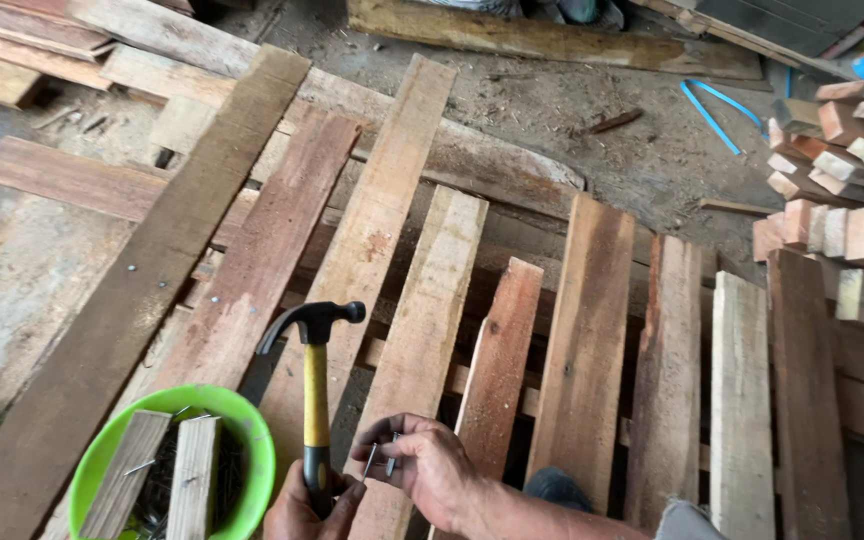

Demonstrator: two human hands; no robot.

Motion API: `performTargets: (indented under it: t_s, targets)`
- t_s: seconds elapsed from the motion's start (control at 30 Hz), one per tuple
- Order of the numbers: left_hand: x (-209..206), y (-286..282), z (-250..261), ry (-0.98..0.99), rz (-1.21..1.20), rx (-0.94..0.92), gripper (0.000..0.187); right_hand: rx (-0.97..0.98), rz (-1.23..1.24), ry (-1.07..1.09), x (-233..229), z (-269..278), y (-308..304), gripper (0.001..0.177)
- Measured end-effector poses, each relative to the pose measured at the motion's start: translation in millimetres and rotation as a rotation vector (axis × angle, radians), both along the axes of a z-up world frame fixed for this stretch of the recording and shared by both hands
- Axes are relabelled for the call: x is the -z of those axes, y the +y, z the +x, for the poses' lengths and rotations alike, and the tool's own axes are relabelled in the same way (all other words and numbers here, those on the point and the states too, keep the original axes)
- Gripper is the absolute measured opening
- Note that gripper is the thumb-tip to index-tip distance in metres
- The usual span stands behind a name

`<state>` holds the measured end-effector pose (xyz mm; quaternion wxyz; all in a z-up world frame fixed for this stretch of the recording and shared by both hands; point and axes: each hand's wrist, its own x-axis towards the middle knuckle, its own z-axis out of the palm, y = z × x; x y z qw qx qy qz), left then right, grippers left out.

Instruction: The person uses a hammer to drive nails into wooden planks arranged on a work surface. They repeatedly pick up nails from a green bowl and hammer them into the wood, occasionally moving the bowl to a new position.

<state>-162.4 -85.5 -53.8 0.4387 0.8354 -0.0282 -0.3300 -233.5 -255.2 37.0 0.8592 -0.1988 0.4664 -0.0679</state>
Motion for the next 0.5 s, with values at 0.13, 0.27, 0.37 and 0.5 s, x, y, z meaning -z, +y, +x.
performTargets:
  t_s: [0.13,0.27,0.37,0.5]
  targets:
    - [9.4,10.2,3.9,-0.013,0.047,0.031,0.025,-0.312,-0.176,0.146,33.7,-6.3,5.9,0.013]
    - [-8.5,13.1,10.7,-0.018,0.061,0.051,0.027,-0.638,-0.700,0.251,34.4,-3.3,12.4,0.017]
    - [-23.9,13.6,14.3,0.055,0.149,0.047,0.026,-0.574,-0.559,0.097,32.5,1.9,11.6,0.017]
    - [-2.8,31.3,9.0,-0.132,0.270,0.017,0.038,-0.671,-0.800,0.167,36.3,25.7,-7.6,0.020]
